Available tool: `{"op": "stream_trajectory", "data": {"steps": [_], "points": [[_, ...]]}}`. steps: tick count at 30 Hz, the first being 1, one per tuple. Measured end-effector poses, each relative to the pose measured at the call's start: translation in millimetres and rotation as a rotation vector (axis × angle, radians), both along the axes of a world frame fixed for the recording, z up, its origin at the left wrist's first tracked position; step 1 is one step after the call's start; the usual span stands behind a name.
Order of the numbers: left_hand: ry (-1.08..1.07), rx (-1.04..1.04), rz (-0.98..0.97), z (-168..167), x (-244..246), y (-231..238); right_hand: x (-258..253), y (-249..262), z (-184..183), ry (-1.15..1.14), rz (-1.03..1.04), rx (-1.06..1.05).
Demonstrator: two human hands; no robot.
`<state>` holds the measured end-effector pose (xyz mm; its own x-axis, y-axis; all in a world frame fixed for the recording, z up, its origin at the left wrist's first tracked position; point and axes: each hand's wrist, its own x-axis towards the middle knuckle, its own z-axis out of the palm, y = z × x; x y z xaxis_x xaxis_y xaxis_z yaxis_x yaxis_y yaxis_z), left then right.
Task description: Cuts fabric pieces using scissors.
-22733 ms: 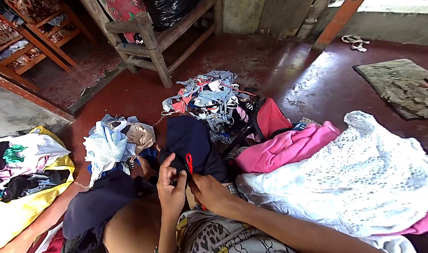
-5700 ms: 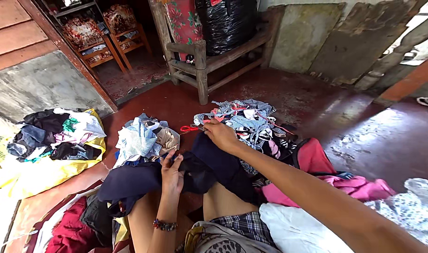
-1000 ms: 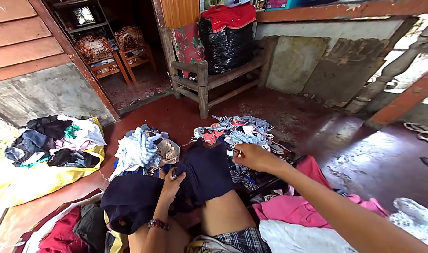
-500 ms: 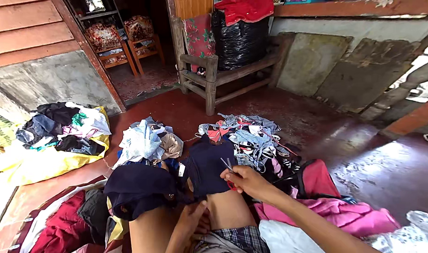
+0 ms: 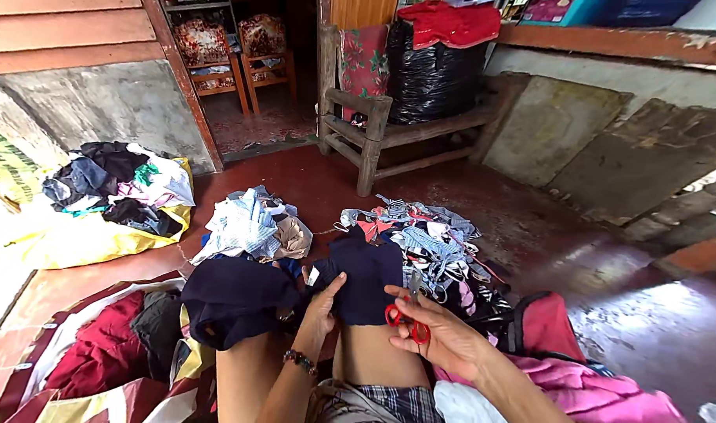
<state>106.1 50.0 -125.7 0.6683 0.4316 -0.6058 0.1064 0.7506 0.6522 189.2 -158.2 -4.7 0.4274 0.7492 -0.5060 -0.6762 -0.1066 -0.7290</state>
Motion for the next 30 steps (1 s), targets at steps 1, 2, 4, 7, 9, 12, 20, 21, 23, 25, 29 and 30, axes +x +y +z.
{"op": "stream_trajectory", "data": {"steps": [1,2,4,7,9,12,20,21,23,25,29,30], "points": [[0.001,0.008,-0.014,-7,2,2,-6,-1,-1,0.027,-0.008,0.013],[-0.023,-0.001,-0.031,-13,1,3,-13,-2,-3,0.050,-0.034,0.015],[-0.083,-0.020,-0.074,-20,-1,4,-26,0,-8,0.083,-0.100,0.000],[-0.036,0.034,-0.112,-21,-3,7,-43,4,-19,0.135,-0.223,-0.045],[0.012,0.070,-0.119,-20,-4,9,-50,6,-24,0.119,-0.233,-0.089],[0.041,0.132,-0.099,-13,-6,9,-58,4,-27,0.007,-0.152,-0.117],[-0.131,-0.114,-0.143,17,-36,19,-70,2,-28,0.025,-0.138,0.016],[-0.150,-0.139,-0.164,17,-37,20,-71,0,-28,0.070,-0.121,0.041],[-0.193,-0.175,-0.196,14,-38,23,-74,-3,-29,0.128,-0.073,0.083],[-0.257,-0.187,-0.224,13,-38,22,-80,-5,-28,0.128,-0.025,0.099],[-0.266,-0.155,-0.218,16,-41,19,-93,-8,-34,0.043,0.118,0.045],[-0.258,-0.139,-0.223,18,-42,18,-96,-8,-38,0.042,0.151,0.028]]}}
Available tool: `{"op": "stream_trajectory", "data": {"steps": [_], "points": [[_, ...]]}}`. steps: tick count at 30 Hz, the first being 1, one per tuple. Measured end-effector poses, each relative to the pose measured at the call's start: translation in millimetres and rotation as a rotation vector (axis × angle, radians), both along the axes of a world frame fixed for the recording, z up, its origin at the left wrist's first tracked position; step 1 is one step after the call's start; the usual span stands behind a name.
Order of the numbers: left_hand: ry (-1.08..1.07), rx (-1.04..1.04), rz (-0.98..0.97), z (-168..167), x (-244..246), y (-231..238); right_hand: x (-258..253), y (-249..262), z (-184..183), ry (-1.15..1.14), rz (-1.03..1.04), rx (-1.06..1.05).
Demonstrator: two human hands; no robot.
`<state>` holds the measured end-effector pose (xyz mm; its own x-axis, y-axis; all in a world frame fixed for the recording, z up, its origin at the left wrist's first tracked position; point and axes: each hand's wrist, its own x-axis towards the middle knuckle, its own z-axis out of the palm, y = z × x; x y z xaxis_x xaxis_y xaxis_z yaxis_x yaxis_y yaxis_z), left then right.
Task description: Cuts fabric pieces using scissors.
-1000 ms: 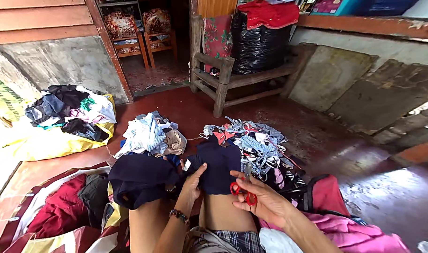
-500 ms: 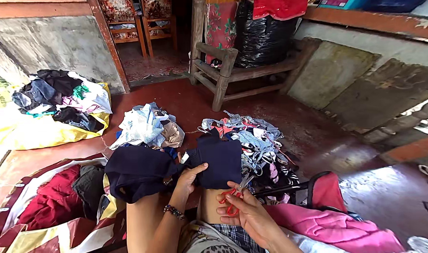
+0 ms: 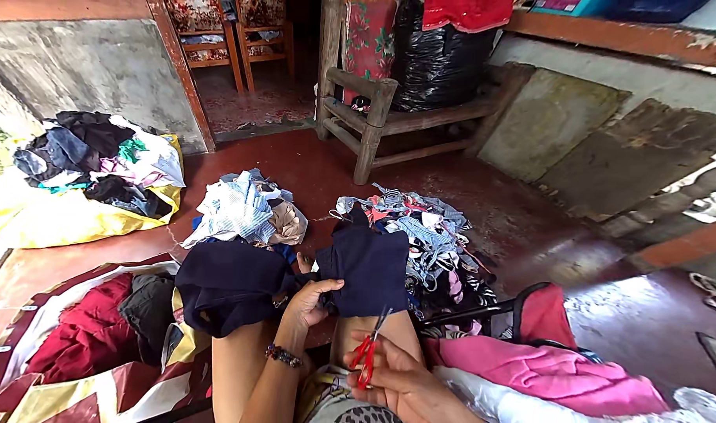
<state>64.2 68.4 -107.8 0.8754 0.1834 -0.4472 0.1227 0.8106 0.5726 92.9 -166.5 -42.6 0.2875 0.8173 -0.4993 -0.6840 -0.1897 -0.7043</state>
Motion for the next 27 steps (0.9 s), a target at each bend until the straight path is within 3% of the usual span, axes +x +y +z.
{"op": "stream_trajectory", "data": {"steps": [12,22,27], "points": [[-0.066,0.033,0.002,-3,1,-6,1,-5,-23,-0.024,0.200,-0.005],[-0.028,0.054,-0.028,-6,3,-6,2,-8,-23,-0.030,0.157,-0.049],[-0.058,0.111,-0.025,-5,1,-5,13,-3,-16,-0.148,0.122,-0.101]]}}
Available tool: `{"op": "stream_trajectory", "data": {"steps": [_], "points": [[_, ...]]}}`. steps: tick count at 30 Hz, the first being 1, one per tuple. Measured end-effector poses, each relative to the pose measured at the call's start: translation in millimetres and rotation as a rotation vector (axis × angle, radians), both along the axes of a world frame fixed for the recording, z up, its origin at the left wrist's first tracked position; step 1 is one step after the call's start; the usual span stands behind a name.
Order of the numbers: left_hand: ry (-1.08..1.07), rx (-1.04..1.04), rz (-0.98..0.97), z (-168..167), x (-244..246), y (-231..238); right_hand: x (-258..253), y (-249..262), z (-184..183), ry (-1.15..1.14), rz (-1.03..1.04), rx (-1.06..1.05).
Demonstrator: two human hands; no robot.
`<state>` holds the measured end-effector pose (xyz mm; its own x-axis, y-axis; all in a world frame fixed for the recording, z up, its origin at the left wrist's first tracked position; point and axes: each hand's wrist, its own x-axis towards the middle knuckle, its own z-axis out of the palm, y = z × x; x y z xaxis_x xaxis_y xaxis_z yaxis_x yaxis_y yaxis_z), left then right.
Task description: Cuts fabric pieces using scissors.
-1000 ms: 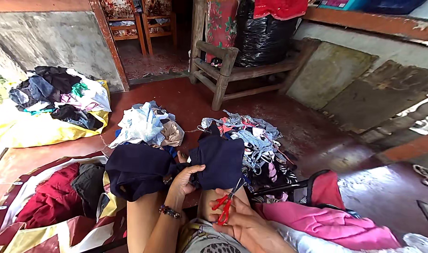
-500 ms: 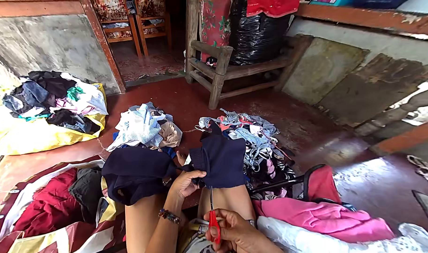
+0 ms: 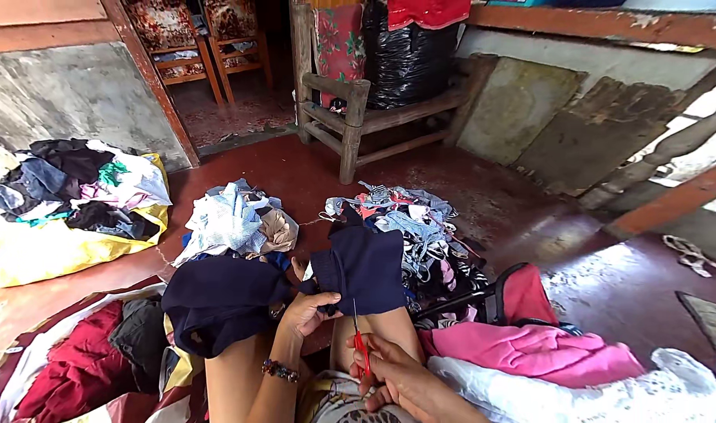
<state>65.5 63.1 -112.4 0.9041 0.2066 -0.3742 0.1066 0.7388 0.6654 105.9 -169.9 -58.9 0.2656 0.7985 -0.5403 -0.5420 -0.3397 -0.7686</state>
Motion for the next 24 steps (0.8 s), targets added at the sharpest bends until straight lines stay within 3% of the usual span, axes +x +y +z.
{"op": "stream_trajectory", "data": {"steps": [24], "points": [[-0.013,0.010,0.043,-7,4,-2,3,8,-7,-0.035,0.015,0.000]]}}
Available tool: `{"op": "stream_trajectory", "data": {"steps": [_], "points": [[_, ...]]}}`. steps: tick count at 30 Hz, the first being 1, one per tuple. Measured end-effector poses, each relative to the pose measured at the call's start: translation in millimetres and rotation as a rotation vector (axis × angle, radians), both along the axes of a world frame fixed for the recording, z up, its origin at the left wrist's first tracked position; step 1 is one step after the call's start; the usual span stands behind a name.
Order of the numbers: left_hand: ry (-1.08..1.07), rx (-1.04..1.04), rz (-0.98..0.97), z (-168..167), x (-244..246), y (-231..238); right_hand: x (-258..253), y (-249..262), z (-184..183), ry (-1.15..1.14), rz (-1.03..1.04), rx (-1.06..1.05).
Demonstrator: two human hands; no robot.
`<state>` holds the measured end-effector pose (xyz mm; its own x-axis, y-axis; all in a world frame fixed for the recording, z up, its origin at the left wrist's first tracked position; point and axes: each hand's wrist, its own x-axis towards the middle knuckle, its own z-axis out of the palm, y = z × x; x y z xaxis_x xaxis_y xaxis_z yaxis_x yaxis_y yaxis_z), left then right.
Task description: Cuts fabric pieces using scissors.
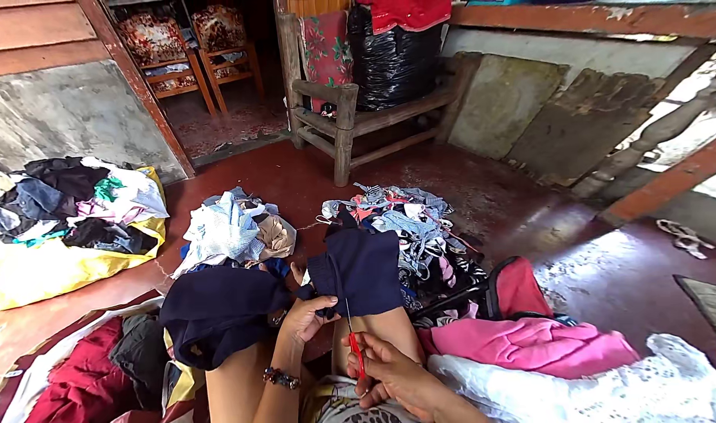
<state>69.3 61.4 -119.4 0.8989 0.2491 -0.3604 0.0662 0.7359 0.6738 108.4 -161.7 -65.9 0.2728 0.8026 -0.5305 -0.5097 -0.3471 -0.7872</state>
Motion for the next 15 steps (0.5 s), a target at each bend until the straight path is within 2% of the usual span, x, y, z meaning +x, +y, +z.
{"op": "stream_trajectory", "data": {"steps": [15], "points": [[0.001,-0.002,0.023,1.8,-1.1,-1.6,-6.5,2.0,-6.0,-0.080,-0.042,0.015]]}}
